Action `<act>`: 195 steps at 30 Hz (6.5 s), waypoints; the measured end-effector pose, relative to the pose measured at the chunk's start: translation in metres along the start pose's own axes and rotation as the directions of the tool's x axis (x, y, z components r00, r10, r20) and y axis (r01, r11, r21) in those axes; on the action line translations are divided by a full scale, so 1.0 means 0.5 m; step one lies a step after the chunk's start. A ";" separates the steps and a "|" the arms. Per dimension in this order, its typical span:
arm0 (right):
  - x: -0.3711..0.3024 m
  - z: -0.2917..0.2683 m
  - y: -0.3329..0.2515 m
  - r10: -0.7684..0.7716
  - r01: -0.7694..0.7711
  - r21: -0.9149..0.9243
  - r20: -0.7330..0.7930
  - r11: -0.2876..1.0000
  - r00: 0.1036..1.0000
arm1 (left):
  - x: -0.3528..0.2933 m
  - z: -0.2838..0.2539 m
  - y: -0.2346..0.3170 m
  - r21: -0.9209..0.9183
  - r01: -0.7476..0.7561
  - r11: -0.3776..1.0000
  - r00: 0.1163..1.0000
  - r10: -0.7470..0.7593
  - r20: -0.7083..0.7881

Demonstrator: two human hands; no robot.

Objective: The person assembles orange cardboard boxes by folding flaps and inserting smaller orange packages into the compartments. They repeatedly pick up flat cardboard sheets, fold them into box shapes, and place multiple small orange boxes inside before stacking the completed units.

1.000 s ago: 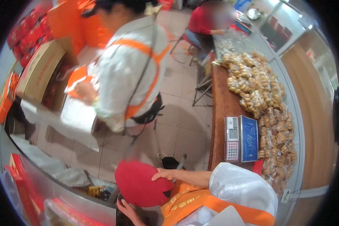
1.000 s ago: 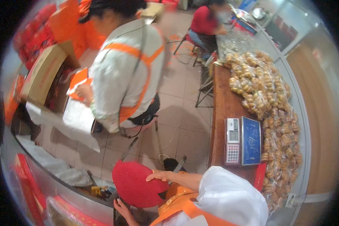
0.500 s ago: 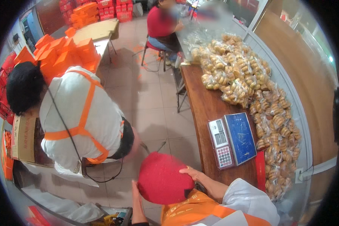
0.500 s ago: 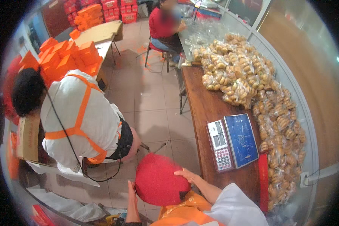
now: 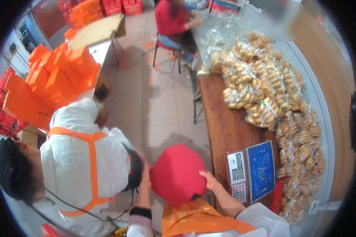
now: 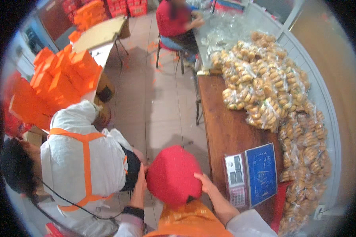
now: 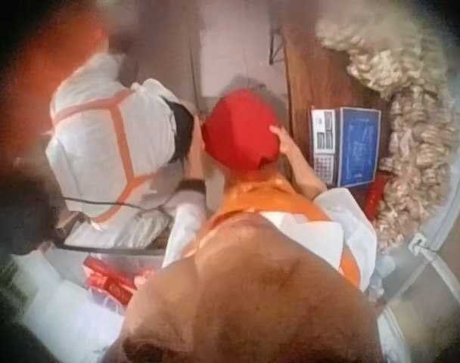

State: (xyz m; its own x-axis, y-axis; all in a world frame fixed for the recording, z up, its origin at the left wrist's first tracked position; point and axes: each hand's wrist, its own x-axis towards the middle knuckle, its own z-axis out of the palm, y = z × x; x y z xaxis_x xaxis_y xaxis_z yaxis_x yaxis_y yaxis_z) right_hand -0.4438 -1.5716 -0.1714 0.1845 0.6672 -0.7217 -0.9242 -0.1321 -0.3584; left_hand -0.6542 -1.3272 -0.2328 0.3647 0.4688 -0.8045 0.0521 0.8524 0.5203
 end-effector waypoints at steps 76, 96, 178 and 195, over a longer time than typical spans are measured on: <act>2.186 1.195 -1.594 -0.127 0.122 0.093 0.046 0.988 0.991 | 1.641 0.785 1.971 -0.228 -0.477 0.849 0.876 0.438 -0.203; 2.832 1.755 -2.353 -0.472 0.473 -0.049 0.014 0.880 0.881 | 1.968 0.791 2.765 0.915 -0.154 0.373 0.375 0.879 -0.296; 2.935 2.528 -2.065 0.487 0.577 -0.800 0.442 -0.167 0.753 | 1.444 0.486 2.444 -0.312 -0.409 0.857 0.406 -0.136 -0.904; 2.703 2.415 -1.849 0.685 0.820 -0.389 0.457 -0.420 0.567 | 1.633 0.657 2.646 0.307 -0.036 0.951 0.120 0.309 -0.943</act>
State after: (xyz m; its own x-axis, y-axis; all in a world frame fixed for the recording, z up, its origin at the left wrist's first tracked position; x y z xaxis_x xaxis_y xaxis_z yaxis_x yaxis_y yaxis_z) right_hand 0.2561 0.3373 -0.1006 -0.6813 0.6228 -0.3847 0.6694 0.3174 -0.6717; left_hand 0.0177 0.1074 -0.1072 -0.8170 0.5385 -0.2063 0.3217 0.7225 0.6119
